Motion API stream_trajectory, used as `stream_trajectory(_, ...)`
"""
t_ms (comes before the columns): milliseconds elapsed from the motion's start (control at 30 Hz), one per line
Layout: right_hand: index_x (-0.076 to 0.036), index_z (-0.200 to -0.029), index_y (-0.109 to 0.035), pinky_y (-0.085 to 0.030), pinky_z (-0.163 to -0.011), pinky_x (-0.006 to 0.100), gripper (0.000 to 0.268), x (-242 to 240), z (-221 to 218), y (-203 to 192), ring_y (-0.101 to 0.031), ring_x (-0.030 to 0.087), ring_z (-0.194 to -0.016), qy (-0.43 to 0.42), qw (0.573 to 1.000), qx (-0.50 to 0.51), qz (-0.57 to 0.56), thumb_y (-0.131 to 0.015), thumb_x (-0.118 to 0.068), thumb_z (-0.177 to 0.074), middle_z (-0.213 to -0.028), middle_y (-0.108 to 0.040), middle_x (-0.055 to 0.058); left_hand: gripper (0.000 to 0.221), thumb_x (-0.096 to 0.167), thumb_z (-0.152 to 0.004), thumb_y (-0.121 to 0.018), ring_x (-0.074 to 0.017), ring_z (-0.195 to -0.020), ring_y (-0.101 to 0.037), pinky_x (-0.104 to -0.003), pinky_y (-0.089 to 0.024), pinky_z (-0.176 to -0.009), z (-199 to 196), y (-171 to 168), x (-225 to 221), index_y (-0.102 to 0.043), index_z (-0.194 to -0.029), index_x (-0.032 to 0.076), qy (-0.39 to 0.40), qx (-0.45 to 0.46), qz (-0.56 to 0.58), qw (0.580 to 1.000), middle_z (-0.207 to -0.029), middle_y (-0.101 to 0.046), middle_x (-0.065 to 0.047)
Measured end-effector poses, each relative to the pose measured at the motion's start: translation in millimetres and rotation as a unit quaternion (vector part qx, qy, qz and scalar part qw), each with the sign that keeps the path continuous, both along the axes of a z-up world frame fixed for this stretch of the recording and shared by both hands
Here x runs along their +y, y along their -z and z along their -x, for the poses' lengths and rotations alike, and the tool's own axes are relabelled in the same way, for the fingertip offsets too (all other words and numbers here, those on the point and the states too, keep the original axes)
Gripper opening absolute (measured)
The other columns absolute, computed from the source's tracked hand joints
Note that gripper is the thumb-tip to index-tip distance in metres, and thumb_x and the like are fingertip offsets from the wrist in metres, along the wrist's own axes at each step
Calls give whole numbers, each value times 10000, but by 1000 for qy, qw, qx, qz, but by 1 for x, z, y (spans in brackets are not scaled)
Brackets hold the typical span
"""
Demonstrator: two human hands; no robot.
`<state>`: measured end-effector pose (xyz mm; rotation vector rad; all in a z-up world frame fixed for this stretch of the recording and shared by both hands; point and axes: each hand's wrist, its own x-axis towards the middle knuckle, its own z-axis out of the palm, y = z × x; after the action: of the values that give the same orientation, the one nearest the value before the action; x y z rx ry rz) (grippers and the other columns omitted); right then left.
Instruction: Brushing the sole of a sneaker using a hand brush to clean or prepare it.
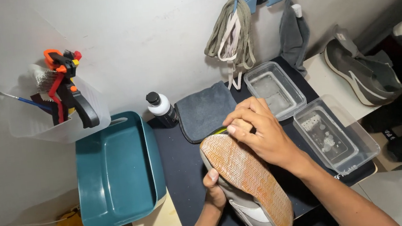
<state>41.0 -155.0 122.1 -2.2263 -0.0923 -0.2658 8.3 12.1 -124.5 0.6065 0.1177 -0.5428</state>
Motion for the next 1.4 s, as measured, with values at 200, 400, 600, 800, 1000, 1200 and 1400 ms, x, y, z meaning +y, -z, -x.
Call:
stream_trajectory(200, -172, -1087, -711, -363, -1028, 449, 171, 38, 30, -36, -503, 266, -1064, -229, 958, -172, 2, -637, -295, -992, -1053, -493, 27, 566, 487, -957, -472, -248, -1170, -616, -379, -501, -1018, -9, -59, 9, -613, -1212, 2, 44, -203, -77, 975, -1198, -671, -123)
stream_trajectory(400, -210, -1026, -724, -387, -984, 362, 206, 7, -6, 7, -494, 197, -1091, -20, 1000, 21, -10, -576, -320, -934, -1040, -577, 12, 722, 460, -907, -552, -334, -1384, -500, -477, -390, -1185, -6, -59, 6, -482, -1452, -9, 44, -179, -56, 981, -1452, -558, -148)
stream_trajectory(600, -199, -1025, -705, -370, -1053, 385, 188, 23, 17, -30, -492, 216, -1149, -167, 982, -72, -52, -589, -327, -952, -1059, -581, -1, 606, 526, -1050, -364, -260, -1385, -486, -429, -390, -1186, -25, -112, 4, -568, -1341, 34, -11, -420, -227, 879, -1425, -559, -136)
stream_trajectory(800, -191, -970, -709, -345, -985, 383, 193, 20, -4, -22, -495, 213, -1057, -167, 981, -95, 1, -583, -336, -983, -1032, -583, 18, 821, 599, -951, -378, -349, -1443, -399, -455, -304, -1196, -12, -124, 9, -377, -1492, -18, 18, -406, -282, 869, -1523, -449, -227)
stream_trajectory(1000, -225, -985, -737, -392, -951, 317, 223, 11, -13, -37, -521, 131, -1017, -117, 991, 35, -55, -562, -364, -985, -975, -614, -48, 911, 706, -936, -410, -375, -1392, -490, -470, -378, -1183, -13, -141, 5, -419, -1469, -33, 56, -387, -224, 893, -1479, -527, -223)
stream_trajectory(1200, -185, -1069, -724, -354, -1000, 381, 171, 36, 6, -66, -552, 189, -1041, -253, 963, -93, -2, -660, -302, -962, -997, -568, 2, 939, 706, -903, -405, -364, -1446, -414, -473, -321, -1198, -14, -125, 8, -366, -1512, -6, 57, -377, -279, 881, -1547, -449, -217)
stream_trajectory(1400, -255, -960, -736, -400, -886, 344, 117, 8, -34, -25, -526, 201, -967, -79, 994, 51, 56, -682, -346, -911, -960, -612, -17, 946, 781, -823, -484, -342, -1233, -600, -492, -477, -1060, -6, -130, 9, -530, -1360, 3, 57, -349, -257, 900, -1309, -640, -170)
